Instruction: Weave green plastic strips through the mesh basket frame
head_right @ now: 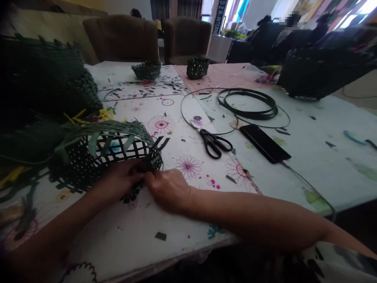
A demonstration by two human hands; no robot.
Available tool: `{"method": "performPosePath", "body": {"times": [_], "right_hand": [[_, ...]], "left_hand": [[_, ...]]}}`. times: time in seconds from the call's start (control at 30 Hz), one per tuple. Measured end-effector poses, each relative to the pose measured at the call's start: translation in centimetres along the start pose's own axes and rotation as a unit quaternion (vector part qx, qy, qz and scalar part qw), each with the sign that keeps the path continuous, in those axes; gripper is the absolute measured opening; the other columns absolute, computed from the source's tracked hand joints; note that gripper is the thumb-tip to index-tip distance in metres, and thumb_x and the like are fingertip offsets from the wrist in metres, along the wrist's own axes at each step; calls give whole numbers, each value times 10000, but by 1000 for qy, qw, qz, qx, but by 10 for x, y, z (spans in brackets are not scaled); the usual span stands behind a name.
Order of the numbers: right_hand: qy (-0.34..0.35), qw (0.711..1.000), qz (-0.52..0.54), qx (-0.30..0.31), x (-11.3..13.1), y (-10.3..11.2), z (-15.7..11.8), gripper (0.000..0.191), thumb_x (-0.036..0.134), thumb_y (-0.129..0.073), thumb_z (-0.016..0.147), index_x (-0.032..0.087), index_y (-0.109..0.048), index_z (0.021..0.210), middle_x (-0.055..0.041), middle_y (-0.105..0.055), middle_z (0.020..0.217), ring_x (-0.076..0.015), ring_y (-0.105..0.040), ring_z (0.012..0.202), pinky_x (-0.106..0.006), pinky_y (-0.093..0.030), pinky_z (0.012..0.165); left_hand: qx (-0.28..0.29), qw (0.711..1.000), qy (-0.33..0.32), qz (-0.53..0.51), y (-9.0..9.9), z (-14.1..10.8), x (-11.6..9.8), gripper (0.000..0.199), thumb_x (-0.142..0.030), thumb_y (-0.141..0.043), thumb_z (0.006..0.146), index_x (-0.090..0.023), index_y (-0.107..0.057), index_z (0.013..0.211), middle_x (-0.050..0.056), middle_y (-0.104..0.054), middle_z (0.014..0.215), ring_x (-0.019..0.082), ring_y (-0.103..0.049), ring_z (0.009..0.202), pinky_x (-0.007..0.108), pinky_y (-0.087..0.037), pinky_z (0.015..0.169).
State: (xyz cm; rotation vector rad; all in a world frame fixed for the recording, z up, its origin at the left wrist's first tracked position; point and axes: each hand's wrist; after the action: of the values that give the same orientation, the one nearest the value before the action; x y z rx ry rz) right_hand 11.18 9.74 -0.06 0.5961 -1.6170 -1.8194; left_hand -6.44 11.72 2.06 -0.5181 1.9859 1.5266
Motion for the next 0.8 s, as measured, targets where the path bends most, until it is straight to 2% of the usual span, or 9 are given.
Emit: {"method": "performPosePath", "body": {"times": [0.07,0.13,0.23,0.4,0.47,0.6,0.8], "right_hand": [[-29,1000,-3,2,-1,-1,0,183,162,-450,917,157,-631,888,-73,-700,755,-131,-481,521,-328,-135,484],[-74,997,-4,-5,-1,-1,0,264,271,-433,976,164,-636,844,-72,-702,724,-132,-486,521,-329,-135,503],[-146,989,17,-14,0,1,0,351,419,-450,989,168,-647,843,-73,-726,756,-133,-523,560,-322,-165,538],[-197,978,67,-25,0,1,0,338,446,-489,970,182,-678,877,-59,-756,821,-141,-588,652,-313,-237,598],[-195,978,64,-34,0,-1,-1,325,423,-490,967,179,-678,865,-62,-756,813,-141,-587,651,-314,-244,604],[-149,987,40,-42,-1,-6,-1,269,317,-457,969,160,-657,884,-74,-741,798,-127,-544,611,-314,-239,589],[-85,996,3,-6,-2,-5,2,186,168,-436,916,139,-619,929,-82,-705,791,-123,-488,574,-315,-203,544]], "left_hand": [[-14,1000,3,-25,-3,-1,3,142,-185,-617,786,-201,-714,888,4,-671,741,162,-587,678,276,-396,642],[-34,999,-1,-33,-5,-1,4,154,-181,-610,789,-197,-721,894,9,-670,739,159,-582,670,278,-402,648],[-55,998,-9,-28,-7,-2,2,167,-163,-592,794,-192,-725,891,17,-675,746,156,-582,667,282,-408,659],[-71,997,-3,-26,-8,-4,0,158,-159,-594,806,-185,-727,889,25,-680,739,159,-590,662,284,-408,650],[-74,997,-12,-26,-9,-4,1,161,-156,-594,807,-184,-729,891,27,-684,748,163,-595,672,282,-407,646],[-79,996,-15,-26,-11,-3,3,176,-163,-596,807,-185,-731,917,30,-689,755,175,-608,690,283,-409,642],[-75,997,-15,-15,-10,-4,-1,158,-149,-597,816,-174,-728,901,44,-701,777,185,-614,708,293,-413,656]]}}
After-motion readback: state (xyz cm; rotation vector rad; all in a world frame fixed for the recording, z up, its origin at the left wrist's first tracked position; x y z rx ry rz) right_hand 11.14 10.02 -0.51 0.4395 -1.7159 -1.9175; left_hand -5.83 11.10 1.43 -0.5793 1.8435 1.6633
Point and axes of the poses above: each hand's wrist, its own z-axis towards the middle knuckle, its own y-axis out of the back of the hand, x = y × z
